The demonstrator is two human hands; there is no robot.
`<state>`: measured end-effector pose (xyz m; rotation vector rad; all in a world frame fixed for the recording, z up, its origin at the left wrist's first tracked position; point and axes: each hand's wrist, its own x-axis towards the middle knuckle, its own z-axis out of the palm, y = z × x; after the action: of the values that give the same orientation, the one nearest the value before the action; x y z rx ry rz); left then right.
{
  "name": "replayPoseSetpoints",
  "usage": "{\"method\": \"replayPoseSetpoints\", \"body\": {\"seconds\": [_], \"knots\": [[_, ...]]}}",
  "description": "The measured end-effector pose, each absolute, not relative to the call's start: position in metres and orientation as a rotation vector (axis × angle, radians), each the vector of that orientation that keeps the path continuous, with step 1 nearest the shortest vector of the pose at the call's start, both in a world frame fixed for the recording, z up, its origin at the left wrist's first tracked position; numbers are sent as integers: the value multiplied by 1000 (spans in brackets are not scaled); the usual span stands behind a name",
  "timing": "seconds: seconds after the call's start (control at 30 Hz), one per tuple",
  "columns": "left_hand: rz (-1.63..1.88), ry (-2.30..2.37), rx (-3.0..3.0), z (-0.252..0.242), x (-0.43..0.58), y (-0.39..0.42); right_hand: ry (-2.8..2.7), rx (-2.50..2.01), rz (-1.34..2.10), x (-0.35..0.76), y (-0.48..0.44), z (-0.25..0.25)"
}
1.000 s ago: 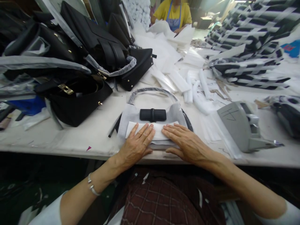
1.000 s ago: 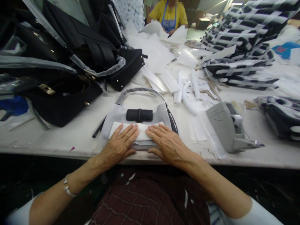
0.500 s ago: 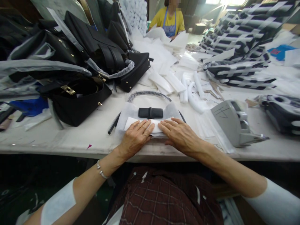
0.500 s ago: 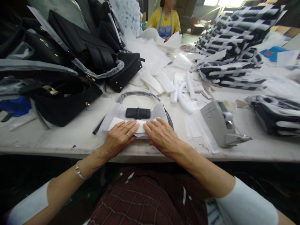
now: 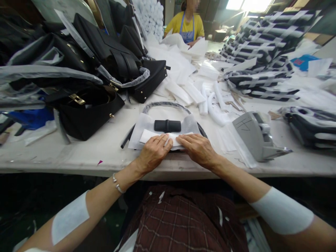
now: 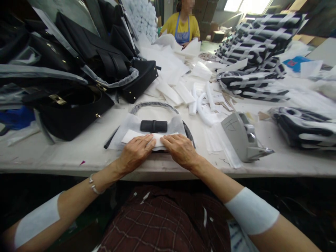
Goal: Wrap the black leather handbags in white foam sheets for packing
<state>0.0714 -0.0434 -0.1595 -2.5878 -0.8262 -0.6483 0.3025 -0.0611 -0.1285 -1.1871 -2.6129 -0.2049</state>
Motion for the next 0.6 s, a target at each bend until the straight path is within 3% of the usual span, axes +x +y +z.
{"method": "replayPoseSetpoints", "body": {"seconds": [0.23,0.4,0.6], "knots": [[-599,-909,-2550,-169,70,-58,-2618,-1152,-205,301,-69,-137],[-417,-909,-2509,-163,82,-72,-2425,-1168,-374,298,-75,-158],[-313,-880,-2531,-156,90,-65,-2526,-1264,-595,286,-87,-149]]}}
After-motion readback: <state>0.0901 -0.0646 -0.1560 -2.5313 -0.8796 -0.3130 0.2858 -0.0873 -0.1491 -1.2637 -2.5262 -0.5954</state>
